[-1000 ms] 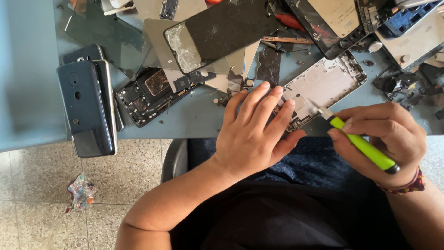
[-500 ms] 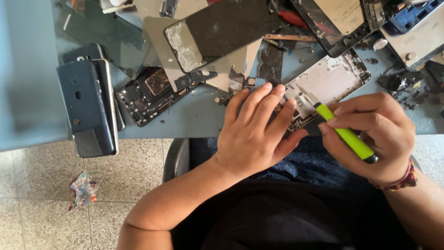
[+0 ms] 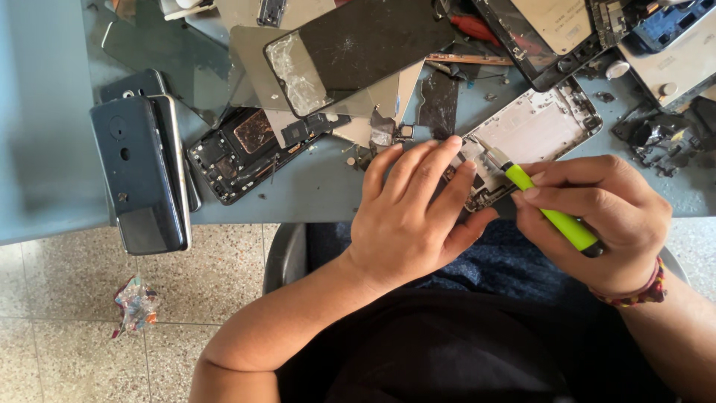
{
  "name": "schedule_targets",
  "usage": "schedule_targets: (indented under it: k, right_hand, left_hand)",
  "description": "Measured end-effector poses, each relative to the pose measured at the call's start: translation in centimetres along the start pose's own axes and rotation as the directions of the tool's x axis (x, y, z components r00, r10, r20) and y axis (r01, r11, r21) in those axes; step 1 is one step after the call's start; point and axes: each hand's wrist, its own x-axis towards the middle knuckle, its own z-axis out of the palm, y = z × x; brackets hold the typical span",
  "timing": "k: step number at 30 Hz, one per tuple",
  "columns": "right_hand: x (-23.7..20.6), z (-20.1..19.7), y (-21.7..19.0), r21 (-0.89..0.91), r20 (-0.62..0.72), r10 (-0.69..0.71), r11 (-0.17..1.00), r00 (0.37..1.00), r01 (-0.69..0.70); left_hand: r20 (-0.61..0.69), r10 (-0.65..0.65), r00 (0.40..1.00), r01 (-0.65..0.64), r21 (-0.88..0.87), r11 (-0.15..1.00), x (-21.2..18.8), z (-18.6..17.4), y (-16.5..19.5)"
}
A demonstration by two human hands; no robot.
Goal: The person works at a cluttered repair bench on a disassembled smartphone frame, using a green-handled screwdriver to pry and scrape inside the frame while holding it steady with the other hand. They occasionally reposition the frame and handle small removed components among piles of broken phone parts.
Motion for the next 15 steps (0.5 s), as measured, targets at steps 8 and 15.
schedule_targets:
  k: [8,15]
  right_hand:
    - [0.2,0.0,0.0,0.027,0.007,-0.008,1.0,1.0,0.008]
    - [0.2,0.3,-0.3,-0.009,-0.02,0.011,1.0,1.0,-0.012]
  left_hand:
    - [0.007,-0.002,1.0,0.002,-0.001,1.0,0.4,-0.3,0.0]
    - [0.048,-0.067,0.997,0.071,-0.087,0.994,1.3,-2.1,0.3]
